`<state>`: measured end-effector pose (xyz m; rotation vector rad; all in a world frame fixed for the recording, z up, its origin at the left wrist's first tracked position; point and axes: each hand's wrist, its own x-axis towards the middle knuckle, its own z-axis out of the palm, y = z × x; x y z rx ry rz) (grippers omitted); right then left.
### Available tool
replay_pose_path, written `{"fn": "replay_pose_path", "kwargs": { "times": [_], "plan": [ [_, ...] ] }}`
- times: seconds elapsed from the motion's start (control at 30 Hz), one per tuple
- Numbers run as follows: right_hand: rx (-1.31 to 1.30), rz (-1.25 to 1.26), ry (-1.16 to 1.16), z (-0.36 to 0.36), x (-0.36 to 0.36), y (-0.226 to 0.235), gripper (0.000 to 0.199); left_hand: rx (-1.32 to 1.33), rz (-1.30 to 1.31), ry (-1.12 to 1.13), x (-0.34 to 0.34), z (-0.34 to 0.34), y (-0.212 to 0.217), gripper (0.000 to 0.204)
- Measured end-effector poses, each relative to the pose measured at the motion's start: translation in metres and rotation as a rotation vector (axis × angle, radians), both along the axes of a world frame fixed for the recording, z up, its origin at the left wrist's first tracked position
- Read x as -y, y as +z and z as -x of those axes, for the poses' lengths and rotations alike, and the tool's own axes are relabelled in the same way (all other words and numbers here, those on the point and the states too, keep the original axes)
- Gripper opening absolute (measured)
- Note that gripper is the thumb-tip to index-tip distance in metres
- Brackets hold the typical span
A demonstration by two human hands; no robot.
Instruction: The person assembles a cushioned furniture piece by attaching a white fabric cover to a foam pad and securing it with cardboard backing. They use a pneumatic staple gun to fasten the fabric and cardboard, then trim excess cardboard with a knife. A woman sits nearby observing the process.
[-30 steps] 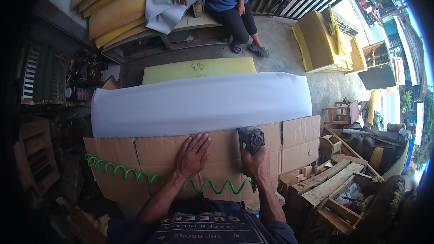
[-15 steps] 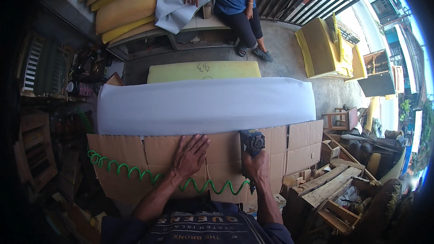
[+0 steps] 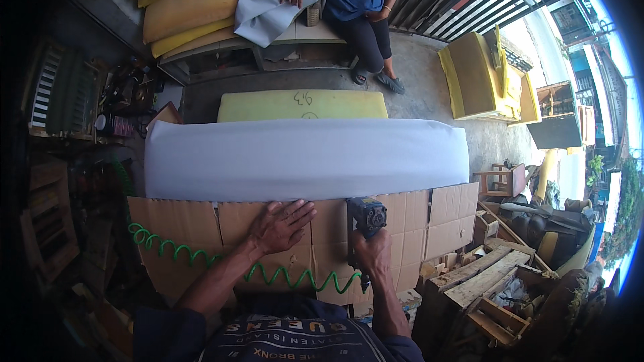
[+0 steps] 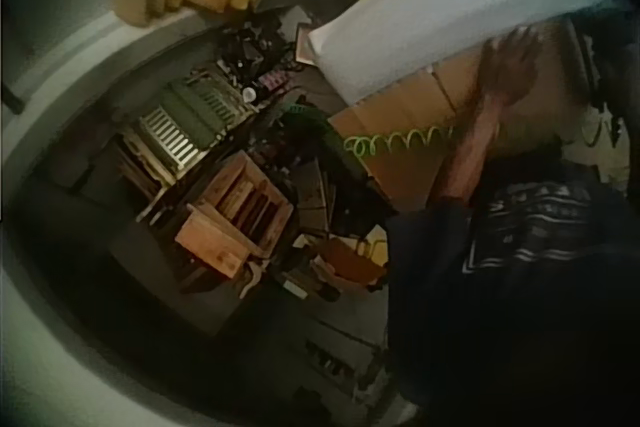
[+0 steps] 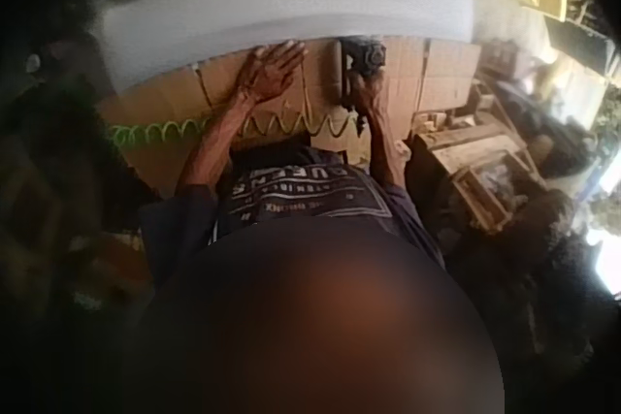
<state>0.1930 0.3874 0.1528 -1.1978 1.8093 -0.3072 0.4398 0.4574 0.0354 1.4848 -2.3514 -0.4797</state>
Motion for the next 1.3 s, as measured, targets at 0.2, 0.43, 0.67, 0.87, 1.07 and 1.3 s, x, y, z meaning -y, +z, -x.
{"fn": "replay_pose_path", "kwargs": {
  "times": [0.2, 0.43, 0.67, 0.87, 1.07, 1.3],
  "plan": [
    [-0.065, -0.034, -0.005, -0.013, -0.005, -0.004, 0.025, -0.027, 0.01, 0.018, 0.001, -0.001, 0.002, 0.051],
    [-0.03, 0.017, -0.014, -0.025, -0.013, -0.006, 0.026, -0.028, 0.066, 0.022, 0.004, -0.002, 0.0, 0.051],
    [-0.083, -0.011, -0.011, -0.036, -0.018, -0.007, 0.027, -0.069, 0.088, 0.028, 0.005, -0.002, 0.0, 0.048],
    [-0.089, 0.027, 0.012, -0.048, -0.022, -0.008, 0.025, -0.1, 0.103, 0.063, 0.005, -0.004, 0.004, 0.049],
    [-0.061, -0.017, 0.018, -0.054, -0.024, -0.005, 0.026, -0.142, 0.063, 0.068, 0.006, -0.003, 0.004, 0.049],
    [-0.073, 0.04, 0.073, -0.055, -0.029, -0.013, 0.025, -0.166, 0.12, 0.079, 0.003, -0.007, 0.003, 0.042]
  ]
}}
